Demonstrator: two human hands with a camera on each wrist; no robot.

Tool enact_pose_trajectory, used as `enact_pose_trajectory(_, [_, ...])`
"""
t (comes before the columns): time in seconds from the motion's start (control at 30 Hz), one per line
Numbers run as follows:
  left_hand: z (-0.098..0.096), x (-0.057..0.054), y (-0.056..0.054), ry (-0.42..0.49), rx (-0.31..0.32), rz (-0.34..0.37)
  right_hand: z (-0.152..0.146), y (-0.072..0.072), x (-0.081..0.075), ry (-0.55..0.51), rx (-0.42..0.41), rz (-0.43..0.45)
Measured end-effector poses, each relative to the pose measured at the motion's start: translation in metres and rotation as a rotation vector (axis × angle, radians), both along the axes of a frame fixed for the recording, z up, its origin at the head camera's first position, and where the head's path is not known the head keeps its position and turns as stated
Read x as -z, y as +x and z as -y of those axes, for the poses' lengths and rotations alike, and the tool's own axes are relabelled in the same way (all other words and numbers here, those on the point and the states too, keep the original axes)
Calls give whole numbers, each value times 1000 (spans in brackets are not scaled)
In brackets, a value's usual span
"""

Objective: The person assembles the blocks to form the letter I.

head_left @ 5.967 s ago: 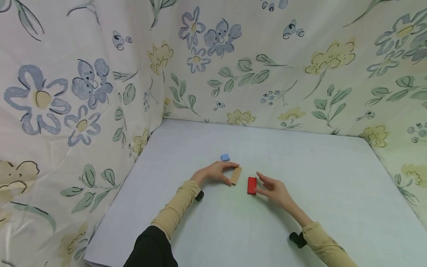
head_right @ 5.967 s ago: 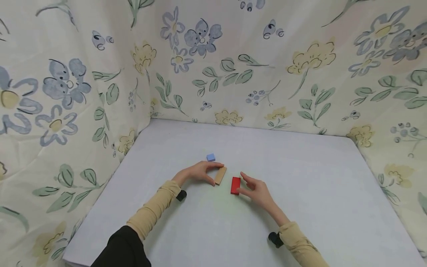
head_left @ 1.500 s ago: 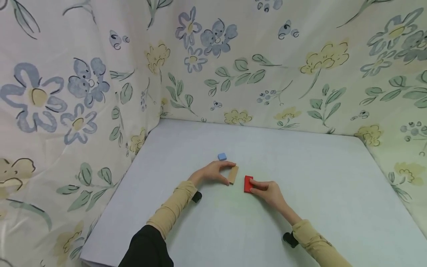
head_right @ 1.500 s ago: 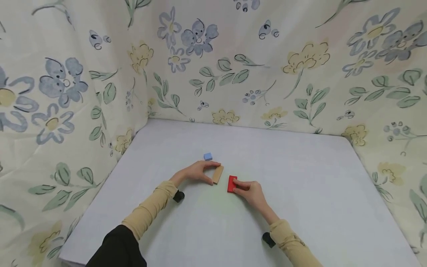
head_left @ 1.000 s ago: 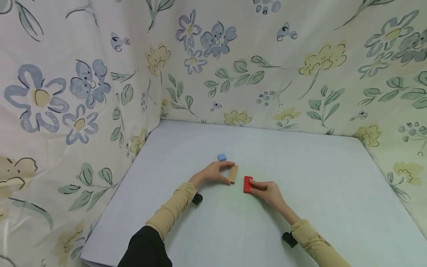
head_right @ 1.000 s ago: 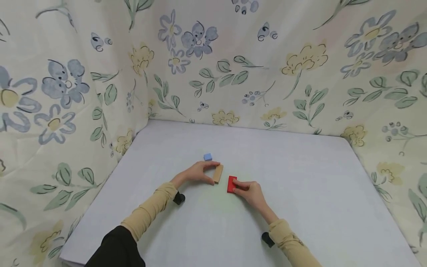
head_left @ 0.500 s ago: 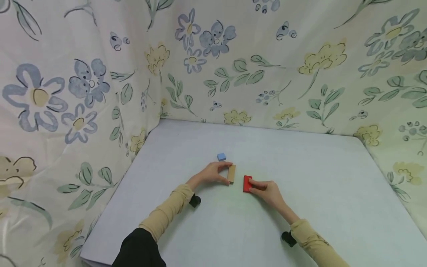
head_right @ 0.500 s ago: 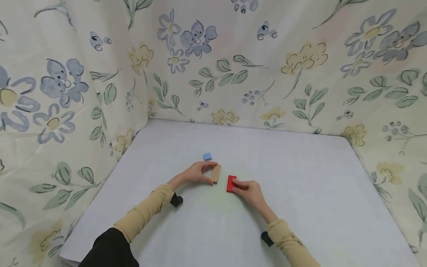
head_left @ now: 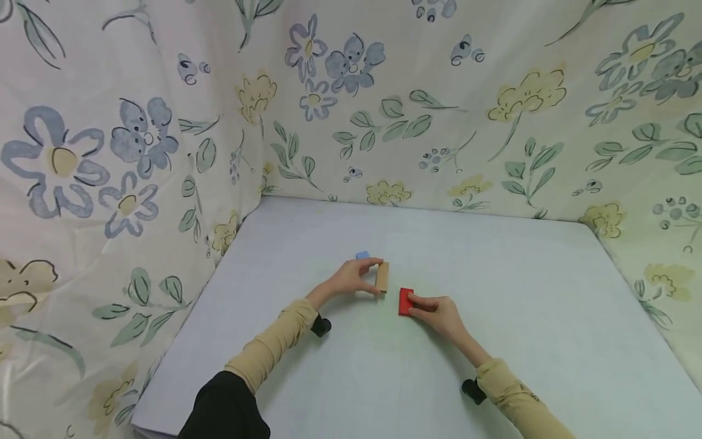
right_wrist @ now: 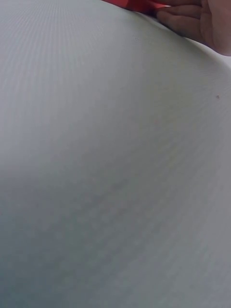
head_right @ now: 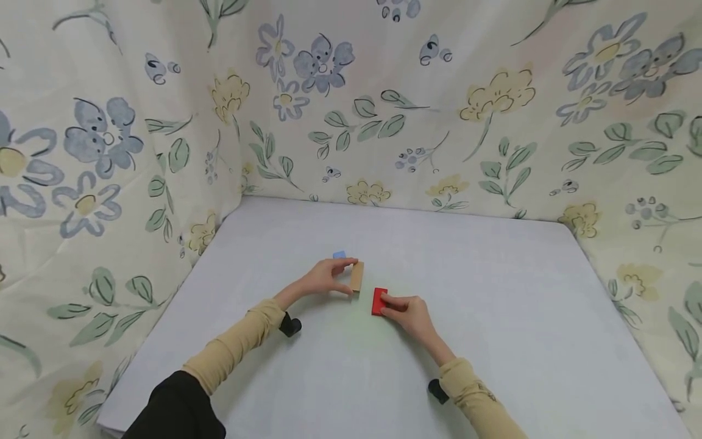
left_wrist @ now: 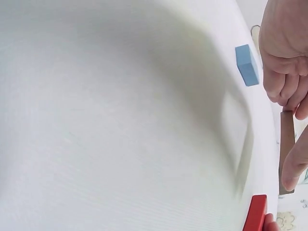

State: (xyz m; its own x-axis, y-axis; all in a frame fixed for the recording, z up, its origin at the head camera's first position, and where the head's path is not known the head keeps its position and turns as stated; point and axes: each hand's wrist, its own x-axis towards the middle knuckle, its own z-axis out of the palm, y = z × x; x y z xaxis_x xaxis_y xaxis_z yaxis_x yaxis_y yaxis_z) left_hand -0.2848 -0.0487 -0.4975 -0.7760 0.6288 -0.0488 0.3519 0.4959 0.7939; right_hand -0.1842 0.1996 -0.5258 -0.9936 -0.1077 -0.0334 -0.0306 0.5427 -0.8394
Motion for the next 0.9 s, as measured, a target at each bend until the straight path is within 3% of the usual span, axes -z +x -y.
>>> enact_pose_trajectory(0.9, [-12,-36,-6,58,-28,-61,2,0,0,-13,-6,13])
